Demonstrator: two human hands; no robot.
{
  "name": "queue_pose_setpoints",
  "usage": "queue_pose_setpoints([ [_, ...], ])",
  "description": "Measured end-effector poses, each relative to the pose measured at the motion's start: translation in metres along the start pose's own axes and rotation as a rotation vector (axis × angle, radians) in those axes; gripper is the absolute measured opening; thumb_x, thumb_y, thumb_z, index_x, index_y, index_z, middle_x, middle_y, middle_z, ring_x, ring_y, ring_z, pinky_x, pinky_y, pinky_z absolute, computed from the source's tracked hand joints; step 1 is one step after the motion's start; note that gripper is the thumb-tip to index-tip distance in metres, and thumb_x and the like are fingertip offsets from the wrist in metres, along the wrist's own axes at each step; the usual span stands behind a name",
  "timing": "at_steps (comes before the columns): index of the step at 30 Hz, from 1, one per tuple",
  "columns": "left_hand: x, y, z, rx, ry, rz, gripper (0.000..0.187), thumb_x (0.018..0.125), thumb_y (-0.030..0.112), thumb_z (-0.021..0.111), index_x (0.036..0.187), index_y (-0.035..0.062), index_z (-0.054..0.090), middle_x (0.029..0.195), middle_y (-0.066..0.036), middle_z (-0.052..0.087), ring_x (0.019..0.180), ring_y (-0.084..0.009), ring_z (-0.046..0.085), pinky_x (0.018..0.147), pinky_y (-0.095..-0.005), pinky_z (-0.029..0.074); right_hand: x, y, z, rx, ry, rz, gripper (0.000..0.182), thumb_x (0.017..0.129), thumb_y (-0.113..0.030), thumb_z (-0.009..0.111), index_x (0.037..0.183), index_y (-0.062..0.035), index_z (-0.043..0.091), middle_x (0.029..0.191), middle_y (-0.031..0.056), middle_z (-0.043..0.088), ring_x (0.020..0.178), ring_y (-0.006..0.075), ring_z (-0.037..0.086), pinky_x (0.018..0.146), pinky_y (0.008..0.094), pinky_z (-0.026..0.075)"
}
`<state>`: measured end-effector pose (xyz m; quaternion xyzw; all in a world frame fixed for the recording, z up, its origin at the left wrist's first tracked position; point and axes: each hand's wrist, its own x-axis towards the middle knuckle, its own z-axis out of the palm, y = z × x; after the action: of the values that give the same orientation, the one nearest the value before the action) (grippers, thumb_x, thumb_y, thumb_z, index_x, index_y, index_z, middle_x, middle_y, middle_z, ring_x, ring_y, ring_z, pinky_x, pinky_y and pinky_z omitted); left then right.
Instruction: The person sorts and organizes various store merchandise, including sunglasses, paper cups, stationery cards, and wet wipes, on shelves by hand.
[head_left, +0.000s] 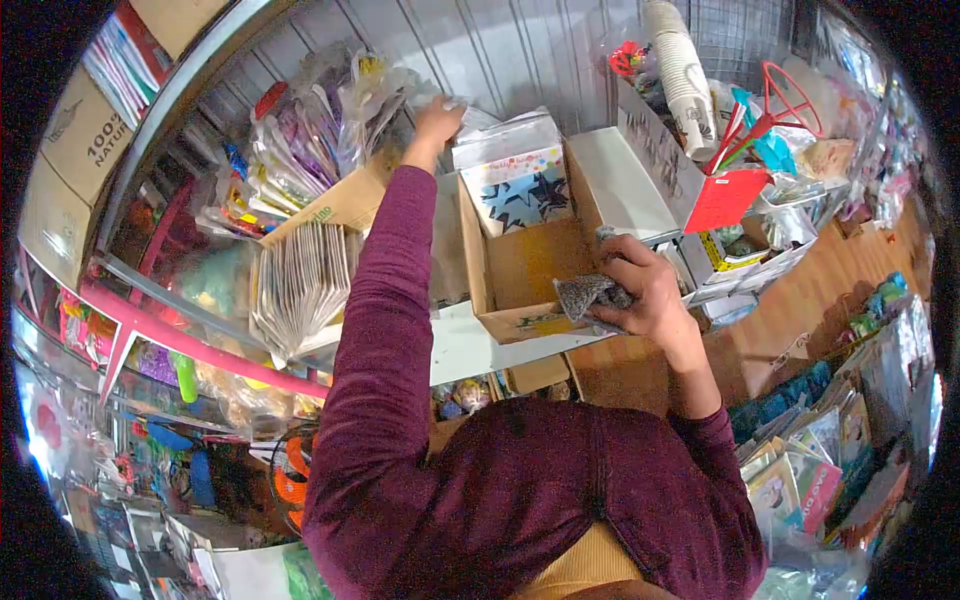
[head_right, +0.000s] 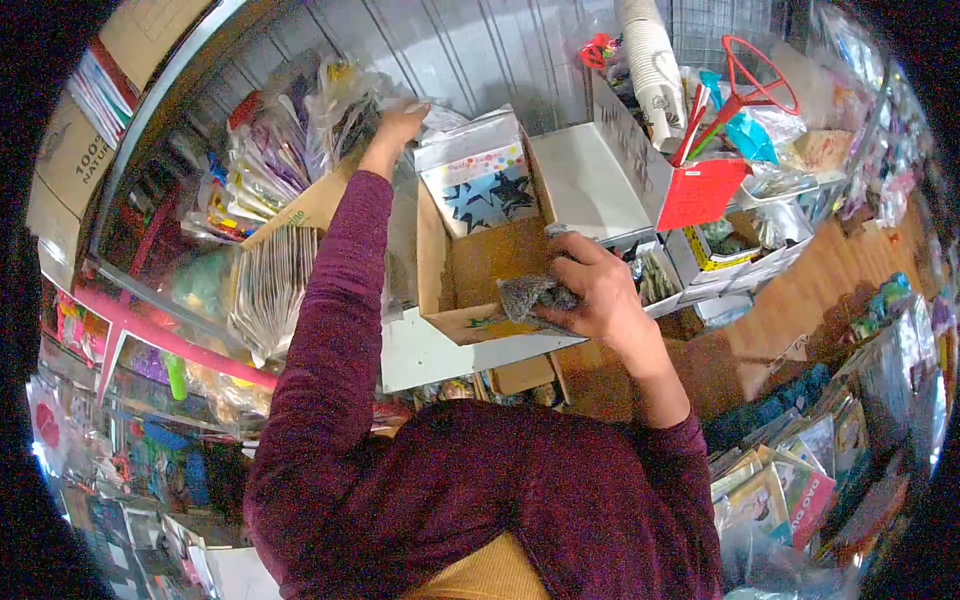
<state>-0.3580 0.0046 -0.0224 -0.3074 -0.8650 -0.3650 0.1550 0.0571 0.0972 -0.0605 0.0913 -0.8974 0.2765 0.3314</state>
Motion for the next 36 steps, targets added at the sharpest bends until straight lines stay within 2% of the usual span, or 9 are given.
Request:
queue_pose_setpoints([
  [3, 0.003, -0.009, 0.004, -0.124, 0.028, -0.075, 0.032, 0.076, 0.025, 0.056, 0.098, 0.0034, 0.065, 0.088, -0.021, 0.065, 0.083, -0.0388, 0.062, 0.074, -0.0437, 0.047, 0.001, -0.002, -0.001, 0.023, 0.013, -0.005, 0.04, 0.048, -0.011, 0.079, 0.082, 0.0004, 0.058, 0.098, 0.0144, 0.055, 0.089, 0.0332, 0.057, 0.075, 0.0374, 0.047],
  [4, 0.004, -0.006, 0.004, 0.172, 0.121, 0.012, 0.024, 0.077, 0.014, 0.059, 0.097, 0.0039, 0.067, 0.089, -0.015, 0.068, 0.072, -0.0242, 0.065, 0.068, -0.0361, 0.049, 0.0, -0.001, 0.0, 0.027, 0.015, -0.001, 0.04, 0.049, -0.012, 0.079, 0.082, 0.0004, 0.058, 0.098, 0.0145, 0.055, 0.09, 0.0336, 0.057, 0.075, 0.0376, 0.047],
  [11, -0.032, 0.08, -0.07, -0.449, 0.311, 0.577, 0.026, 0.08, -0.003, 0.053, 0.103, 0.0037, 0.065, 0.091, -0.009, 0.067, 0.072, -0.0133, 0.059, 0.064, -0.0277, 0.047, 0.0, -0.002, 0.002, 0.066, 0.056, -0.011, 0.039, 0.049, -0.012, 0.077, 0.08, 0.001, 0.057, 0.098, 0.0142, 0.055, 0.089, 0.0335, 0.055, 0.075, 0.0381, 0.046],
  [15, -0.105, 0.11, -0.093, -0.575, 0.158, 0.469, 0.028, 0.08, -0.004, 0.053, 0.105, 0.0023, 0.064, 0.097, -0.009, 0.065, 0.082, -0.0135, 0.059, 0.069, -0.0258, 0.046, -0.001, -0.001, 0.005, 0.07, 0.072, 0.008, 0.038, 0.049, -0.011, 0.077, 0.079, 0.001, 0.057, 0.098, 0.0143, 0.055, 0.089, 0.0331, 0.056, 0.075, 0.0379, 0.046],
  [17, -0.133, 0.093, -0.071, -0.639, 0.018, 0.183, 0.029, 0.077, -0.003, 0.057, 0.105, 0.0038, 0.064, 0.096, -0.011, 0.066, 0.088, -0.0133, 0.059, 0.074, -0.0241, 0.045, -0.001, 0.0, 0.005, 0.08, 0.059, -0.006, 0.039, 0.048, -0.011, 0.078, 0.079, 0.0012, 0.056, 0.099, 0.0145, 0.055, 0.089, 0.0333, 0.055, 0.075, 0.0379, 0.046],
  [22, -0.164, 0.06, -0.045, 0.106, -0.003, 0.374, 0.039, 0.061, 0.009, 0.075, 0.099, 0.0099, 0.065, 0.118, -0.022, 0.047, 0.114, -0.0388, 0.039, 0.095, -0.0451, 0.034, 0.0, 0.0, 0.004, 0.068, 0.067, -0.024, 0.041, 0.049, -0.013, 0.078, 0.081, -0.0004, 0.056, 0.097, 0.0154, 0.055, 0.089, 0.0345, 0.056, 0.075, 0.0385, 0.047],
  [27, -0.14, 0.072, -0.067, 0.163, 0.075, 0.44, 0.058, 0.056, 0.014, 0.08, 0.109, 0.01, 0.057, 0.123, -0.023, 0.044, 0.115, -0.0406, 0.04, 0.097, -0.0439, 0.033, 0.002, 0.001, 0.003, 0.087, 0.058, -0.024, 0.039, 0.05, -0.013, 0.078, 0.081, -0.0008, 0.056, 0.095, 0.0154, 0.054, 0.088, 0.0349, 0.056, 0.073, 0.0387, 0.047],
  [32, -0.076, 0.077, -0.051, 0.416, -0.391, 0.589, 0.111, 0.05, 0.041, 0.084, 0.138, 0.0048, 0.025, 0.137, -0.029, 0.03, 0.129, -0.0457, 0.025, 0.107, -0.0463, 0.024, -0.002, -0.001, 0.005, 0.075, 0.05, 0.028, 0.039, 0.051, -0.014, 0.079, 0.079, -0.0006, 0.055, 0.093, 0.0153, 0.053, 0.085, 0.0352, 0.055, 0.071, 0.0392, 0.046],
  [36, -0.035, 0.095, -0.037, 0.42, -0.589, 0.46, 0.11, 0.064, 0.046, 0.076, 0.139, -0.0051, 0.013, 0.137, -0.028, 0.031, 0.128, -0.0394, 0.031, 0.108, -0.0375, 0.026, -0.004, 0.003, 0.008, 0.078, 0.033, 0.056, 0.042, 0.048, -0.01, 0.077, 0.082, 0.0018, 0.057, 0.098, 0.0147, 0.054, 0.088, 0.0336, 0.056, 0.075, 0.0366, 0.046],
])
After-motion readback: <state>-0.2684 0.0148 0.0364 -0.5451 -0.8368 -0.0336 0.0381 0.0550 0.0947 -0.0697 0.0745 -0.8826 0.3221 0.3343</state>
